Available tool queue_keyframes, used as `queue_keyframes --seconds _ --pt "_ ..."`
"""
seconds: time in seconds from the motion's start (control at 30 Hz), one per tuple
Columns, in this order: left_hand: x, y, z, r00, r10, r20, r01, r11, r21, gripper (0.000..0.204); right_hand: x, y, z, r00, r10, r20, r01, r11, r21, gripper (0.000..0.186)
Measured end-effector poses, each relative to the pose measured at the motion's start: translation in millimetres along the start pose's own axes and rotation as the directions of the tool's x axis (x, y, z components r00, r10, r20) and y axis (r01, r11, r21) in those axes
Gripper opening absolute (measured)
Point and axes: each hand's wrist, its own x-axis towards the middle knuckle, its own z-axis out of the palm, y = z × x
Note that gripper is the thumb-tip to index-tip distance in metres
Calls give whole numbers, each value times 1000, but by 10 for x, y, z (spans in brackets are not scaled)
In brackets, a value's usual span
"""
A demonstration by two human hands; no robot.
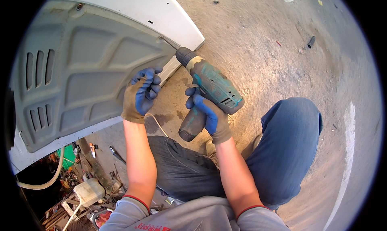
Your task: The person reassembles a top-loading washing machine in a cluttered workshop. They place the top control panel onto the main body, connect the drain hose, and secure the bottom panel using a power drill. The person also retrieves tools from a green bin and organizes them.
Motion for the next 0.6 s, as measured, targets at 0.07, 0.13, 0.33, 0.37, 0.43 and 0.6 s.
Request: queue_keyframes --seconds 0.07,0.13,0.33,0.37,0.43,0.6 --pt "-31 0 27 1000 16 -23 -15 1000 16 24 -4 7 -75 1000 -6 22 9 992 -127 42" --pt "-47 8 60 997 21 -80 -19 999 33 25 9 -30 -121 996 -49 71 64 969 -238 42" --pt "67 -170 -353 997 -23 70 46 937 -347 28 -66 -246 -63 1000 -12 8 14 931 -364 45" --pt "82 -231 -497 996 -35 87 67 914 -399 28 -153 -277 -57 1000 11 9 -7 942 -334 45" --pt "65 -366 -738 991 -58 120 111 857 -504 28 -347 -391 -8 994 102 46 -80 938 -337 46" --pt "-192 -340 -632 994 -103 -32 59 766 -640 22 -517 -391 168 942 299 150 -219 890 -400 49"
